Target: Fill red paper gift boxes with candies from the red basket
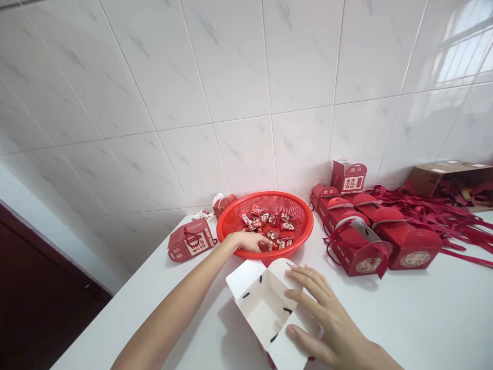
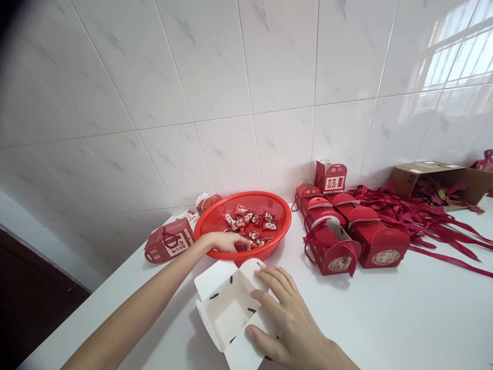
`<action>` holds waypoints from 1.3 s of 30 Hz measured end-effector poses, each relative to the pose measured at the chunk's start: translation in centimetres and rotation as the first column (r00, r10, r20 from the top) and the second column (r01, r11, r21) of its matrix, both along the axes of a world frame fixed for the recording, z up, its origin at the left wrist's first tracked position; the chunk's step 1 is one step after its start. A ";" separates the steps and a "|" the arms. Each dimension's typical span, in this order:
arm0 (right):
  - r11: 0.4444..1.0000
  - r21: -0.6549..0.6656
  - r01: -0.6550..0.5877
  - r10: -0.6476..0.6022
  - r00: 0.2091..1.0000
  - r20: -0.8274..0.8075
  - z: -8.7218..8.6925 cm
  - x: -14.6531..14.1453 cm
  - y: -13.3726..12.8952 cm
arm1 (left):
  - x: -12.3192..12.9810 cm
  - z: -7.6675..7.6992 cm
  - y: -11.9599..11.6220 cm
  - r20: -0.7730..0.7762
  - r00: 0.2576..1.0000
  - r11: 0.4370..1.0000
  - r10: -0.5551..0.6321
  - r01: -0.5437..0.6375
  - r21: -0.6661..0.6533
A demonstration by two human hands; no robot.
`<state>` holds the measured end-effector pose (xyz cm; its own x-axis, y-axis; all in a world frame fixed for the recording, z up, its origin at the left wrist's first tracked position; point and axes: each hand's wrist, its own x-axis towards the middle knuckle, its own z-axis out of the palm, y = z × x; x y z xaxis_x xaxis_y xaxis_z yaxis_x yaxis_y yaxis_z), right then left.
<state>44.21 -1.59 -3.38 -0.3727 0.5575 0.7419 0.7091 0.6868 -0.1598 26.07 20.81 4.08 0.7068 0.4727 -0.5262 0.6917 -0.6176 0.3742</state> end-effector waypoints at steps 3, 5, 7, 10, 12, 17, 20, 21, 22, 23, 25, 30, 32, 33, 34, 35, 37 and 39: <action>1.000 -0.004 -0.003 0.003 1.000 -0.005 0.0 0.1 0.0 | -0.1 0.1 -0.1 0.028 0.999 1.000 0.016 -0.016 0.006; 1.000 -0.002 -0.004 0.004 1.000 -0.005 0.0 0.2 0.0 | -0.1 0.2 -0.2 0.067 0.997 0.999 0.042 -0.044 0.024; 1.000 -0.005 -0.003 0.003 1.000 -0.001 0.0 0.2 -0.1 | -0.2 0.2 -0.4 0.121 0.990 0.996 0.078 -0.084 0.042; 1.000 -0.015 0.001 0.000 1.000 0.005 0.0 0.1 -0.1 | -0.3 0.3 -0.7 0.218 0.965 0.988 0.143 -0.153 0.028; 1.000 -0.020 0.002 -0.002 1.000 0.006 0.0 0.0 -0.1 | -0.5 0.4 -0.9 0.283 0.938 0.979 0.198 -0.205 -0.007; 1.000 -0.020 0.005 -0.005 1.000 0.006 0.1 0.1 -0.1 | -0.9 0.6 -1.2 0.451 0.840 0.952 0.301 -0.294 -0.089; 1.000 -0.024 0.003 -0.003 1.000 0.001 0.2 0.2 -0.2 | -1.2 0.9 -1.5 0.544 0.781 0.949 0.307 -0.296 -0.110; 1.000 -0.030 0.004 -0.004 1.000 -0.001 0.3 0.2 -0.2 | -1.3 1.0 -1.6 0.565 0.765 0.948 0.309 -0.295 -0.118; 0.999 -0.033 0.005 -0.005 1.000 -0.004 0.3 0.2 -0.2 | -1.4 1.1 -1.8 0.588 0.746 0.947 0.312 -0.294 -0.130; 0.999 -0.034 0.005 -0.005 1.000 -0.006 0.3 0.2 -0.2 | -1.5 1.2 -2.0 0.613 0.724 0.946 0.315 -0.291 -0.143; 0.999 -0.034 0.004 -0.004 1.000 -0.008 0.4 0.1 -0.2 | -1.7 1.1 -2.4 0.669 0.667 0.942 0.327 -0.290 -0.172; 0.999 -0.036 0.000 0.000 1.000 -0.007 0.3 0.2 -0.2 | -1.9 0.7 -3.1 0.746 0.565 0.928 0.352 -0.314 -0.201; 0.999 -0.044 0.004 -0.004 1.000 0.004 0.2 0.2 -0.2 | -1.8 0.7 -3.3 0.761 0.546 0.928 0.349 -0.316 -0.198; 0.999 -0.048 0.007 -0.007 1.000 0.010 0.2 0.2 -0.2 | -1.8 0.6 -3.3 0.774 0.531 0.929 0.343 -0.313 -0.197; 0.999 -0.053 0.010 -0.009 1.000 0.015 0.2 0.2 -0.2 | -1.8 0.6 -3.3 0.793 0.508 0.931 0.336 -0.309 -0.197; 0.998 -0.055 0.012 -0.011 1.000 0.018 0.2 0.2 -0.2 | -1.7 0.6 -3.4 0.813 0.481 0.933 0.328 -0.302 -0.198; 0.998 -0.054 0.011 -0.010 1.000 0.018 0.1 0.2 -0.2 | -1.7 0.6 -3.4 0.841 0.434 0.933 0.321 -0.300 -0.201; 0.999 -0.046 0.007 -0.007 1.000 0.011 0.2 0.1 -0.3 | -1.7 0.6 -3.5 0.846 0.419 0.926 0.330 -0.317 -0.204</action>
<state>44.36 -1.85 -3.23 -0.3768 0.5932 0.7114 0.7156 0.6741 -0.1830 24.33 17.34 4.68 0.5937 0.7673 0.2424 0.1673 -0.4124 0.8955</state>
